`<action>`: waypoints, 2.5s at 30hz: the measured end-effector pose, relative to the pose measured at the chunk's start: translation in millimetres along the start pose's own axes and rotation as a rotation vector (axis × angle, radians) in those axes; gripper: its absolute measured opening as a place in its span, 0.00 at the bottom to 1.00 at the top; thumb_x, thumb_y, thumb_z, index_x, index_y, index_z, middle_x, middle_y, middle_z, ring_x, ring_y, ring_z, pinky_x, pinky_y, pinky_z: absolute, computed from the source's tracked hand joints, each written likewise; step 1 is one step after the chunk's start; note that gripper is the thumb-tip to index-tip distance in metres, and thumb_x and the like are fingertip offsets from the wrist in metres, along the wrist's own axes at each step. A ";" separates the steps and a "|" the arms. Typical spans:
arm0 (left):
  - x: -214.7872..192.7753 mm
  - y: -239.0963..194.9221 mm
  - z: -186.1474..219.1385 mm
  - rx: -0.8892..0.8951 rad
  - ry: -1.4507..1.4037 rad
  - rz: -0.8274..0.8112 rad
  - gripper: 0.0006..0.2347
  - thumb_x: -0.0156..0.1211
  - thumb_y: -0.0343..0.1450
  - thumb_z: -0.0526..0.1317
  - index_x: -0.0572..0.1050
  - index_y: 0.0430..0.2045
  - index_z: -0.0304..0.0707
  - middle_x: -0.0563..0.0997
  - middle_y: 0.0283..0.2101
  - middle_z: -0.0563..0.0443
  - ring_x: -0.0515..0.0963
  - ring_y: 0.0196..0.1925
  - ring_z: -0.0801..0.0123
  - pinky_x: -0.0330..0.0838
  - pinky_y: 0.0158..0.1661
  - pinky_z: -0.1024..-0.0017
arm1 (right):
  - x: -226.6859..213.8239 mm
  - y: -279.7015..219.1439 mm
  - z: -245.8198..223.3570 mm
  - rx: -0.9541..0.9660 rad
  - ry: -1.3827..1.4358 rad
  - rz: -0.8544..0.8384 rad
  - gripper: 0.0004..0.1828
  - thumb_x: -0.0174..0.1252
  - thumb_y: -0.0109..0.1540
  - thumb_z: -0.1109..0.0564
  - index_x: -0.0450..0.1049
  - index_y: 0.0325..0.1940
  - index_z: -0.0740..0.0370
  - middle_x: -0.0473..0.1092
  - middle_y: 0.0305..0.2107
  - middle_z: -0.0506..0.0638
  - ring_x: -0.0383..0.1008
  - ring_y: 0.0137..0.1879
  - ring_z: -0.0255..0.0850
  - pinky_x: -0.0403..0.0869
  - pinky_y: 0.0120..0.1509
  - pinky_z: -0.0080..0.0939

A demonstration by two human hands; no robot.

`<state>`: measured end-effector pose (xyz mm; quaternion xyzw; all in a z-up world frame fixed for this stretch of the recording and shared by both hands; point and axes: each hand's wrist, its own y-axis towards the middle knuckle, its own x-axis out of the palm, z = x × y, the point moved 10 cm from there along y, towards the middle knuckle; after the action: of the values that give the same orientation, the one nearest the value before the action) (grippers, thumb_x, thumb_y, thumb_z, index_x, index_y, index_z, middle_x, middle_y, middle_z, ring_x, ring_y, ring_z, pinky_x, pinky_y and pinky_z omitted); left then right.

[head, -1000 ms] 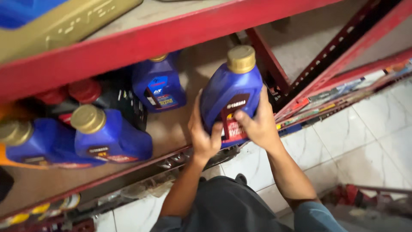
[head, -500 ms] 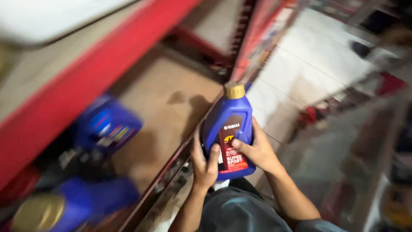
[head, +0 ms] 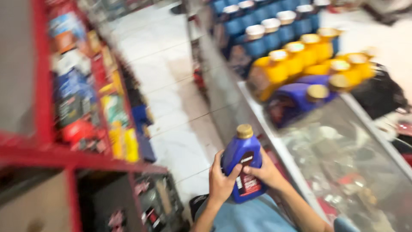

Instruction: The person repeatedly picks up bottles of motor oil from a red metal shelf and places them onto a glass display counter. They handle multiple bottles of different colors, including blue, yellow, and black, moving them one by one from the shelf to the counter.

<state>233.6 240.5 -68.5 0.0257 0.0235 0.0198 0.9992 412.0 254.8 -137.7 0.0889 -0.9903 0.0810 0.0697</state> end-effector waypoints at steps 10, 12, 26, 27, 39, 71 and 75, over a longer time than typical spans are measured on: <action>164.0 18.3 17.1 0.155 0.130 -0.520 0.36 0.68 0.68 0.51 0.60 0.68 0.34 0.71 0.65 0.34 0.72 0.68 0.49 0.65 0.66 0.58 | -159.8 -87.7 -18.3 -0.194 -0.080 0.516 0.34 0.76 0.49 0.57 0.72 0.56 0.69 0.78 0.44 0.55 0.79 0.49 0.41 0.77 0.57 0.44; 181.4 22.2 3.9 0.148 0.174 -0.567 0.41 0.67 0.68 0.51 0.52 0.72 0.35 0.61 0.72 0.32 0.63 0.74 0.46 0.58 0.70 0.57 | -177.6 -107.8 -14.2 -0.178 -0.065 0.646 0.29 0.75 0.50 0.59 0.74 0.53 0.70 0.79 0.41 0.55 0.80 0.46 0.41 0.79 0.53 0.44; 201.5 145.1 112.1 0.762 0.204 -0.389 0.45 0.74 0.64 0.53 0.53 0.72 0.31 0.58 0.74 0.31 0.57 0.77 0.41 0.52 0.75 0.52 | -318.0 -143.1 -37.8 -0.433 -0.119 1.193 0.32 0.69 0.57 0.69 0.65 0.62 0.65 0.74 0.50 0.53 0.76 0.54 0.43 0.75 0.63 0.45; 205.2 150.6 128.5 0.796 0.200 -0.421 0.44 0.74 0.64 0.53 0.56 0.71 0.30 0.61 0.73 0.32 0.61 0.76 0.42 0.54 0.74 0.53 | -331.6 -136.0 -42.8 -0.447 -0.200 1.211 0.31 0.70 0.57 0.69 0.66 0.63 0.65 0.74 0.51 0.53 0.75 0.56 0.43 0.74 0.64 0.45; 289.9 172.7 167.9 0.761 0.137 -1.005 0.23 0.62 0.68 0.35 0.70 0.60 0.32 0.71 0.64 0.37 0.72 0.67 0.46 0.65 0.66 0.62 | -425.0 -39.4 -78.1 -0.650 -0.137 1.076 0.41 0.69 0.59 0.68 0.54 0.70 0.59 0.70 0.57 0.53 0.72 0.64 0.44 0.73 0.70 0.46; 286.9 176.5 163.0 0.772 0.090 -0.973 0.24 0.60 0.67 0.35 0.69 0.61 0.34 0.72 0.65 0.35 0.72 0.69 0.45 0.64 0.69 0.59 | -344.9 -3.5 11.9 -0.342 -0.404 1.445 0.56 0.74 0.57 0.52 0.44 0.77 0.66 0.52 0.70 0.67 0.53 0.77 0.57 0.53 0.80 0.48; 274.0 181.0 155.4 0.672 0.079 -0.861 0.26 0.62 0.68 0.39 0.66 0.64 0.33 0.74 0.62 0.35 0.74 0.67 0.45 0.67 0.67 0.61 | -271.2 3.5 17.6 -0.326 -0.337 1.295 0.50 0.70 0.59 0.54 0.46 0.75 0.65 0.53 0.70 0.66 0.53 0.77 0.56 0.52 0.80 0.47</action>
<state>507.6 424.5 83.5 0.3310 0.0744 -0.3987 0.8520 673.4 299.9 -196.9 -0.5208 -0.8408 -0.0587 -0.1352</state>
